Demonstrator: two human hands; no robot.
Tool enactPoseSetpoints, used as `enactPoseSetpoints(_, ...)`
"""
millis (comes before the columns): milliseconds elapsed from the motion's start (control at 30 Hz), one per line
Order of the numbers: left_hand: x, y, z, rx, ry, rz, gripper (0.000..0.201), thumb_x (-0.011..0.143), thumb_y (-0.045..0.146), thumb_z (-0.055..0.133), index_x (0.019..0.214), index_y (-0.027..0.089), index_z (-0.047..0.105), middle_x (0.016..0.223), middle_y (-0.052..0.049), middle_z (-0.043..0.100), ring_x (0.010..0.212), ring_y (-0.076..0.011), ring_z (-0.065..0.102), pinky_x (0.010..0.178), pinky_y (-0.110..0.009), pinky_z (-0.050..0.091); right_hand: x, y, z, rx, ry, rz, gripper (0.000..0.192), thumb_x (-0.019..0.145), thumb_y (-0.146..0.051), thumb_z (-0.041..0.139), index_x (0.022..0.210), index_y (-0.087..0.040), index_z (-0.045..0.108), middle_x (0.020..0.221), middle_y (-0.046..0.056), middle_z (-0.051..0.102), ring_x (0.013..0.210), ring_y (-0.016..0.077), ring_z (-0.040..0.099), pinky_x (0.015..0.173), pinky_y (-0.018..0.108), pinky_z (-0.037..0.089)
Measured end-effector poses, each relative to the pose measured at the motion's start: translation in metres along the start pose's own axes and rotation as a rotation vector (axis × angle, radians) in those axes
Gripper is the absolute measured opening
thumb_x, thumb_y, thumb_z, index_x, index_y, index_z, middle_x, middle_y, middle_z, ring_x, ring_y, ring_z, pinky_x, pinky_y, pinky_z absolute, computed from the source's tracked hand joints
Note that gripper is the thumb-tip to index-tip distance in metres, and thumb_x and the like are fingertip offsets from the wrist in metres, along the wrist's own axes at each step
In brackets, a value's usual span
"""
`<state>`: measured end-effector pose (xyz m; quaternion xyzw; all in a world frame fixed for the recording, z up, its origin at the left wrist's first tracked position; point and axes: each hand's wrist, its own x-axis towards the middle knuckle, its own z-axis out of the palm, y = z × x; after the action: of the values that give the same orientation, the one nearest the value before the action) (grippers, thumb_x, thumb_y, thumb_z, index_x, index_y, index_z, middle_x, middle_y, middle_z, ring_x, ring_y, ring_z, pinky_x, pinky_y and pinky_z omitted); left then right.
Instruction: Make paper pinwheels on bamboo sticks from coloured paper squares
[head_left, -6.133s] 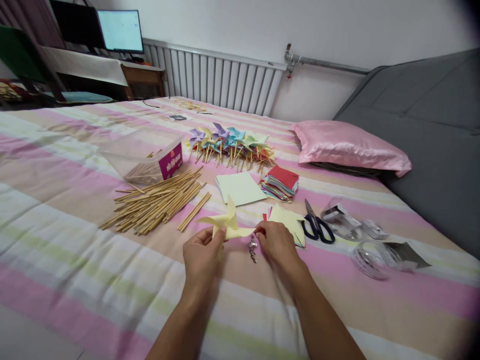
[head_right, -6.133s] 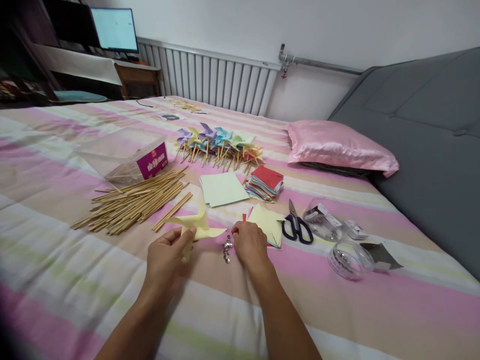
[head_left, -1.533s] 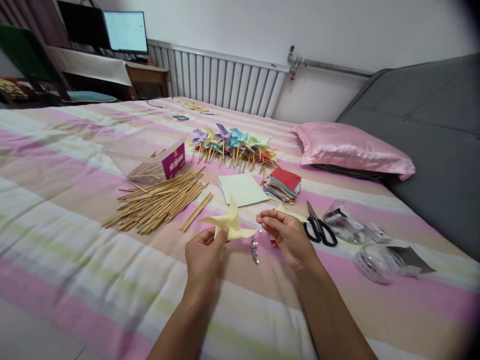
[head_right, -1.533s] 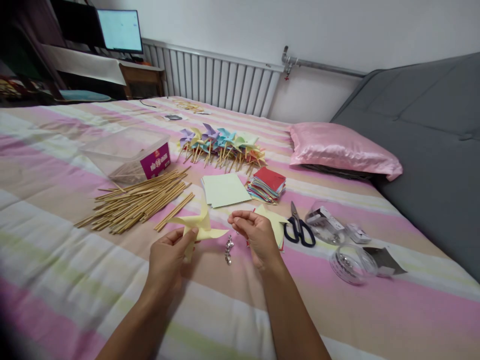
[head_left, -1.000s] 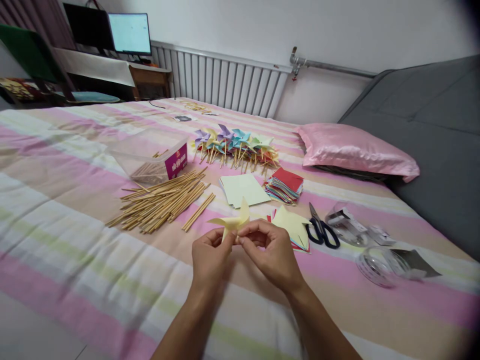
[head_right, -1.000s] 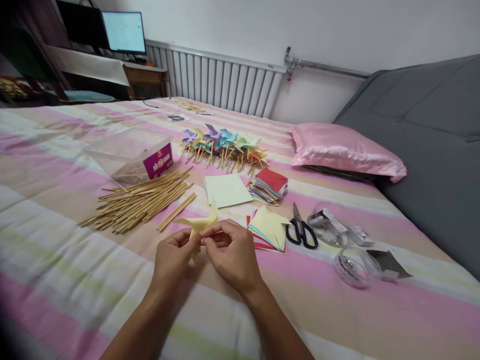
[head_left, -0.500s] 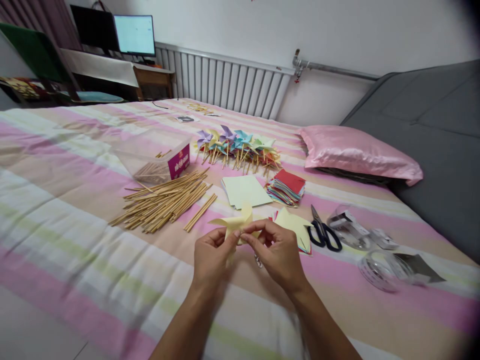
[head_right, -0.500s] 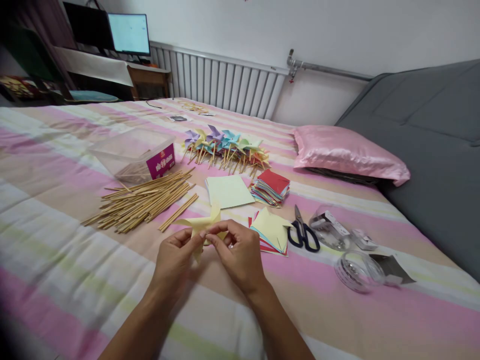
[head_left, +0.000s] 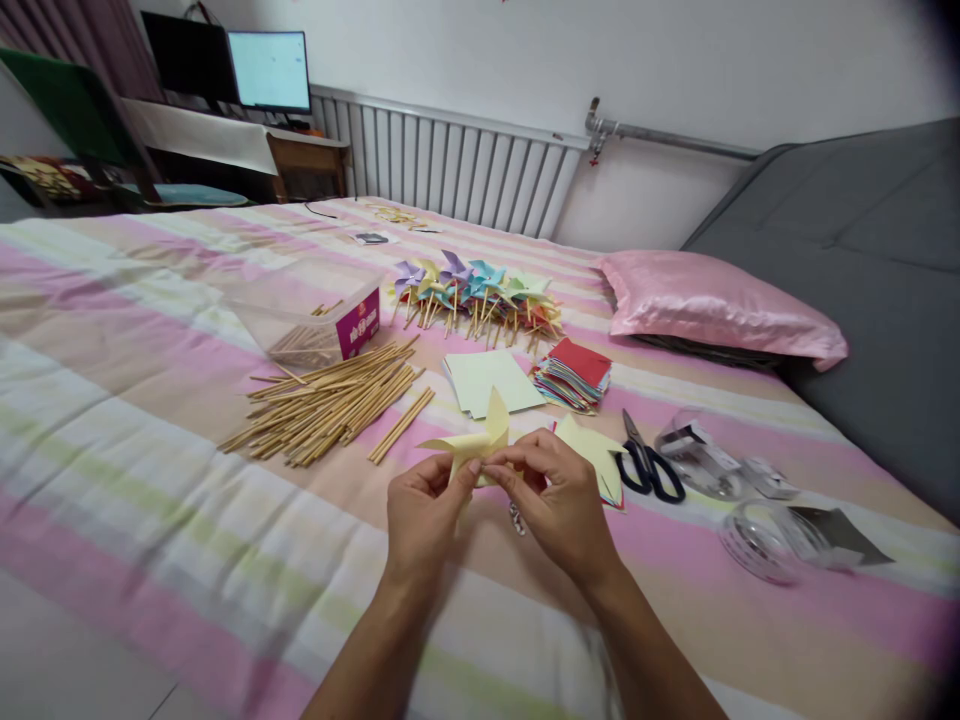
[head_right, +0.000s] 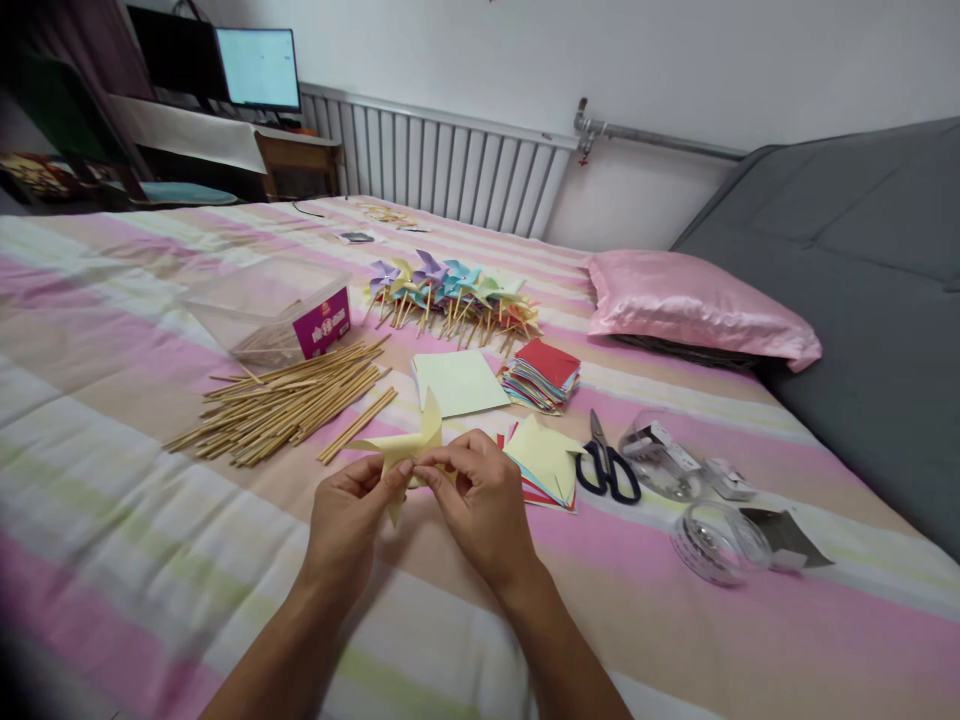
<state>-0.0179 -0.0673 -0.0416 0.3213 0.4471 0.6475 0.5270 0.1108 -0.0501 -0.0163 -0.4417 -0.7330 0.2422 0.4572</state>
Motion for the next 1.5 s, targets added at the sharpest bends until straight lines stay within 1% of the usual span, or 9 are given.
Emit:
enactPoseSetpoints(433, 0.001, 0.001, 0.001, 0.023, -0.03, 0.033, 0.015, 0.066, 0.025, 0.074, 0.076, 0.015, 0.074, 0.06, -0.001, 0.067, 0.058, -0.0094, 0.058, 0.059, -0.018, 0.045, 0.0, 0.004, 0.002, 0.138, -0.036, 0.136, 0.007, 0.077, -0.025, 0.064, 0.076, -0.02, 0.068, 0.07, -0.001, 0.05, 0.057, 0.0095, 0.044, 0.052, 0.022, 0.035)
enactPoseSetpoints(700, 0.001, 0.001, 0.001, 0.056, -0.04, 0.064, 0.017, 0.068, 0.025, 0.072, 0.08, 0.014, 0.074, 0.078, -0.006, 0.073, 0.067, -0.0135, 0.064, 0.063, -0.021, 0.047, 0.001, 0.002, 0.003, 0.157, -0.027, 0.145, 0.007, 0.078, -0.025, 0.063, 0.074, -0.02, 0.067, 0.07, -0.001, 0.05, 0.058, 0.0096, 0.045, 0.052, 0.022, 0.036)
enactPoseSetpoints(833, 0.0, 0.0, 0.001, 0.078, -0.039, 0.09, 0.017, 0.07, 0.027, 0.071, 0.081, 0.015, 0.074, 0.078, -0.006, 0.073, 0.07, -0.0145, 0.065, 0.063, -0.02, 0.047, 0.0, 0.0, 0.004, 0.117, -0.004, 0.149, 0.008, 0.077, -0.026, 0.063, 0.073, -0.02, 0.065, 0.071, -0.001, 0.052, 0.057, 0.0106, 0.046, 0.051, 0.023, 0.036)
enactPoseSetpoints(967, 0.0, -0.002, 0.0, 0.083, -0.028, 0.111, 0.017, 0.07, 0.028, 0.071, 0.08, 0.015, 0.074, 0.08, -0.006, 0.074, 0.07, -0.0141, 0.064, 0.063, -0.021, 0.048, -0.001, 0.002, 0.006, 0.013, 0.099, 0.055, 0.008, 0.074, -0.025, 0.066, 0.077, -0.021, 0.06, 0.086, 0.003, 0.058, 0.084, 0.0175, 0.055, 0.077, 0.031, 0.043)
enactPoseSetpoints(1067, 0.0, -0.003, -0.001, 0.089, -0.015, 0.114, 0.018, 0.07, 0.029, 0.071, 0.081, 0.014, 0.073, 0.08, -0.006, 0.073, 0.068, -0.0135, 0.064, 0.064, -0.021, 0.048, -0.002, 0.005, 0.009, 0.074, 0.148, 0.101, 0.029, 0.071, -0.028, 0.068, 0.095, -0.021, 0.053, 0.102, 0.006, 0.061, 0.101, 0.022, 0.055, 0.09, 0.039, 0.04)
enactPoseSetpoints(1133, 0.0, -0.003, -0.001, 0.099, -0.016, 0.114, 0.018, 0.07, 0.029, 0.071, 0.081, 0.014, 0.072, 0.079, -0.005, 0.073, 0.068, -0.0134, 0.064, 0.064, -0.021, 0.048, -0.001, 0.006, 0.01, 0.172, 0.094, 0.169, 0.043, 0.073, -0.029, 0.067, 0.11, -0.021, 0.047, 0.1, 0.006, 0.064, 0.099, 0.0218, 0.058, 0.089, 0.039, 0.042)
enactPoseSetpoints(1200, 0.0, -0.003, 0.0, 0.095, -0.012, 0.12, 0.019, 0.069, 0.028, 0.072, 0.082, 0.014, 0.071, 0.079, -0.005, 0.073, 0.069, -0.0137, 0.064, 0.064, -0.021, 0.048, -0.001, 0.006, 0.011, 0.263, 0.012, 0.196, 0.044, 0.076, -0.029, 0.064, 0.115, -0.02, 0.047, 0.096, 0.005, 0.066, 0.095, 0.0209, 0.06, 0.087, 0.038, 0.044)
enactPoseSetpoints(1333, -0.001, -0.003, 0.001, 0.058, 0.011, 0.13, 0.018, 0.066, 0.025, 0.075, 0.079, 0.014, 0.068, 0.077, -0.004, 0.072, 0.07, -0.0146, 0.065, 0.064, -0.021, 0.049, 0.001, 0.003, 0.009, 0.362, -0.072, 0.206, 0.022, 0.079, -0.028, 0.06, 0.098, -0.017, 0.062, 0.093, 0.005, 0.068, 0.089, 0.0197, 0.062, 0.081, 0.032, 0.047)
enactPoseSetpoints(1500, -0.002, 0.0, 0.001, 0.074, -0.012, 0.106, 0.025, 0.066, 0.03, 0.075, 0.085, 0.014, 0.07, 0.077, -0.005, 0.072, 0.072, -0.0172, 0.066, 0.068, -0.025, 0.05, 0.002, 0.002, 0.007, 0.406, -0.102, 0.253, 0.018, 0.078, -0.029, 0.061, 0.09, -0.017, 0.065, 0.086, 0.005, 0.07, 0.082, 0.0197, 0.064, 0.075, 0.03, 0.05)
